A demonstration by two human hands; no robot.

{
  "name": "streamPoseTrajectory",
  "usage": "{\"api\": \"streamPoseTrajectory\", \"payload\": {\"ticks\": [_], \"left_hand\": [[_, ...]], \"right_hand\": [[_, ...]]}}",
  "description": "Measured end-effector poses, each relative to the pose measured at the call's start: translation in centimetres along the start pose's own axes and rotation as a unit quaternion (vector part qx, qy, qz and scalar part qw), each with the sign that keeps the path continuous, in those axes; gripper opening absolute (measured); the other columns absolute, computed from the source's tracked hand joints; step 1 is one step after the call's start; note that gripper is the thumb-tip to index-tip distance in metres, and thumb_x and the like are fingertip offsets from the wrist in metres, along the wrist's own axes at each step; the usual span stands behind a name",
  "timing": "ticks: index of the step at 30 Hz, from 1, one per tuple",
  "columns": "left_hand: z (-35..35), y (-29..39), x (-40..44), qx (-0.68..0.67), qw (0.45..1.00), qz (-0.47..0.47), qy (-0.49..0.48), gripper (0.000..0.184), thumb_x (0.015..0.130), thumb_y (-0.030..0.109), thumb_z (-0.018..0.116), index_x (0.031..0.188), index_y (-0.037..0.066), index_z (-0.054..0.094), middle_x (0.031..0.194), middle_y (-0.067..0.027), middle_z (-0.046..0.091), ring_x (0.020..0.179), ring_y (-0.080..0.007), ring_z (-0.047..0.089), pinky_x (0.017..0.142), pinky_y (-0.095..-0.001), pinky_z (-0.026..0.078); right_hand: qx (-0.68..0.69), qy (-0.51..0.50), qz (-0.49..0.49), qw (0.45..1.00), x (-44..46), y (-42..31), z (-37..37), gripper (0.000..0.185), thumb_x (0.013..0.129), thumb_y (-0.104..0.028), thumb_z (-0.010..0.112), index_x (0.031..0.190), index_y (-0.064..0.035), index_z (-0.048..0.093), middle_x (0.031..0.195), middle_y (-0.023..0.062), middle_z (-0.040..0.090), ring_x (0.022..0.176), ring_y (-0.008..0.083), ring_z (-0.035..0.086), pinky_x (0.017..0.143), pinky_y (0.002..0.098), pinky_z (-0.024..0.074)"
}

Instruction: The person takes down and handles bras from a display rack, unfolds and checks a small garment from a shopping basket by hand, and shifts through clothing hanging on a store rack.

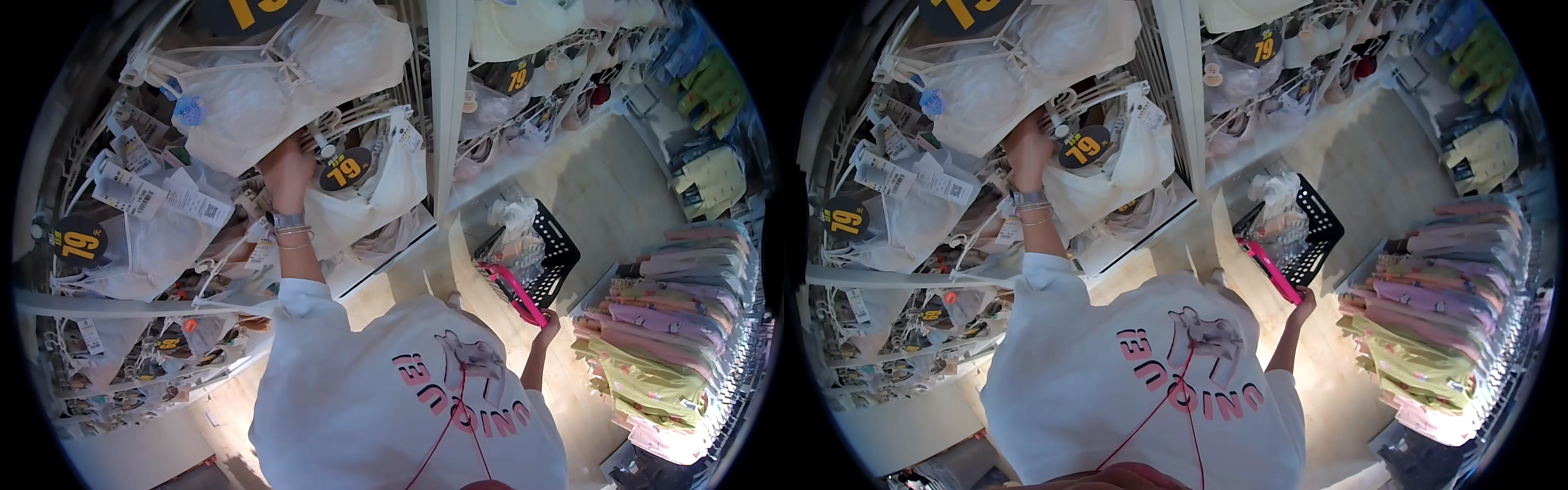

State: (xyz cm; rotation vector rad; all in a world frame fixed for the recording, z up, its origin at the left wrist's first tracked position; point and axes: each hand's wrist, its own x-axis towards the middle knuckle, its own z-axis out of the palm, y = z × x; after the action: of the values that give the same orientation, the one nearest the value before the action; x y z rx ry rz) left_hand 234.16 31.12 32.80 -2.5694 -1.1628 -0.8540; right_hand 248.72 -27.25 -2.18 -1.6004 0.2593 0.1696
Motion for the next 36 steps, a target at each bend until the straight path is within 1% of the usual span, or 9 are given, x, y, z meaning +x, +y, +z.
{"api": "streamPoseTrajectory", "payload": {"ticks": [7, 10, 13, 19, 25, 31, 33, 35, 36], "left_hand": [[0.2, -1.2, -0.8, 0.006, 0.999, 0.000, 0.053, 0.035, 0.068, 0.015, 0.062, 0.103, 0.016, 0.067, 0.096, -0.0115, 0.066, 0.093, -0.0314, 0.061, 0.080, -0.0435, 0.047], [-0.5, -1.2, -1.3, 0.002, 0.998, -0.046, -0.029, 0.034, 0.068, 0.016, 0.063, 0.102, 0.017, 0.067, 0.092, -0.0104, 0.067, 0.094, -0.0293, 0.061, 0.083, -0.0452, 0.045], [-0.2, -0.9, -2.0, 0.015, 0.999, -0.038, -0.019, 0.034, 0.069, 0.017, 0.063, 0.103, 0.018, 0.066, 0.094, -0.0101, 0.067, 0.097, -0.0281, 0.060, 0.089, -0.0488, 0.040], [-1.8, 0.3, -3.1, 0.059, 0.998, -0.006, -0.006, 0.051, 0.068, 0.020, 0.072, 0.117, 0.014, 0.059, 0.120, -0.0091, 0.056, 0.116, -0.0288, 0.048, 0.100, -0.0549, 0.029], [-5.5, 1.8, -7.5, -0.069, 0.986, 0.118, 0.094, 0.046, 0.073, 0.012, 0.070, 0.116, 0.010, 0.056, 0.121, -0.0131, 0.051, 0.118, -0.0368, 0.044, 0.103, -0.0535, 0.027], [-0.8, 0.8, -16.1, -0.208, 0.954, -0.038, 0.214, 0.035, 0.079, 0.008, 0.066, 0.111, 0.001, 0.053, 0.111, -0.0155, 0.048, 0.103, -0.0316, 0.047, 0.088, -0.0418, 0.036], [1.9, 3.2, -19.3, -0.326, 0.922, -0.127, 0.169, 0.039, 0.081, 0.011, 0.067, 0.113, 0.000, 0.049, 0.110, -0.0126, 0.047, 0.099, -0.0266, 0.045, 0.083, -0.0382, 0.037], [5.1, 4.5, -23.0, -0.450, 0.817, -0.354, 0.068, 0.045, 0.083, 0.021, 0.069, 0.117, 0.002, 0.046, 0.115, -0.0106, 0.045, 0.106, -0.0239, 0.043, 0.089, -0.0377, 0.036], [6.5, 4.1, -24.0, -0.526, 0.727, -0.441, 0.020, 0.044, 0.084, 0.024, 0.068, 0.116, 0.003, 0.047, 0.116, -0.0105, 0.046, 0.109, -0.0229, 0.043, 0.091, -0.0372, 0.035]], "right_hand": [[-0.003, 0.020, -0.018, 1.000, 0.0, -0.6, 0.5, 0.032, 0.087, -0.016, 0.039, 0.078, 0.0032, 0.062, 0.055, 0.0040, 0.052, 0.048, 0.0121, 0.048, 0.047, 0.0233, 0.0366], [-0.004, 0.020, -0.032, 0.999, -0.2, -0.8, 0.7, 0.031, 0.087, -0.016, 0.039, 0.079, 0.0030, 0.063, 0.055, 0.0040, 0.052, 0.048, 0.0122, 0.048, 0.047, 0.0231, 0.0366], [-0.013, 0.017, -0.035, 0.999, -0.1, -0.6, 0.5, 0.031, 0.087, -0.016, 0.039, 0.079, 0.0028, 0.063, 0.055, 0.0038, 0.052, 0.048, 0.0122, 0.048, 0.047, 0.0228, 0.0367], [-0.013, 0.007, -0.014, 1.000, 0.7, 0.4, 0.0, 0.031, 0.087, -0.015, 0.038, 0.080, 0.0021, 0.064, 0.057, 0.0025, 0.051, 0.050, 0.0114, 0.047, 0.047, 0.0226, 0.0360], [-0.033, 0.010, -0.010, 0.999, 1.2, 1.2, -0.3, 0.032, 0.087, -0.015, 0.038, 0.082, 0.0013, 0.065, 0.059, 0.0013, 0.050, 0.052, 0.0109, 0.046, 0.048, 0.0221, 0.0363], [-0.059, -0.034, -0.006, 0.998, 1.3, 0.9, -0.8, 0.032, 0.087, -0.015, 0.038, 0.082, 0.0005, 0.065, 0.063, 0.0024, 0.054, 0.055, 0.0109, 0.048, 0.050, 0.0226, 0.0369], [-0.055, -0.017, 0.003, 0.998, 1.8, 1.7, -1.1, 0.031, 0.088, -0.016, 0.039, 0.084, 0.0007, 0.065, 0.062, 0.0037, 0.055, 0.054, 0.0107, 0.049, 0.049, 0.0221, 0.0355], [-0.068, -0.041, 0.010, 0.997, 3.4, 2.9, -2.4, 0.029, 0.088, -0.016, 0.042, 0.086, 0.0017, 0.064, 0.064, 0.0054, 0.057, 0.056, 0.0125, 0.051, 0.052, 0.0234, 0.0382], [-0.169, -0.032, -0.010, 0.985, 3.1, 0.7, -2.1, 0.026, 0.089, -0.017, 0.046, 0.088, 0.0025, 0.063, 0.070, 0.0064, 0.059, 0.062, 0.0147, 0.054, 0.058, 0.0271, 0.0430]]}}
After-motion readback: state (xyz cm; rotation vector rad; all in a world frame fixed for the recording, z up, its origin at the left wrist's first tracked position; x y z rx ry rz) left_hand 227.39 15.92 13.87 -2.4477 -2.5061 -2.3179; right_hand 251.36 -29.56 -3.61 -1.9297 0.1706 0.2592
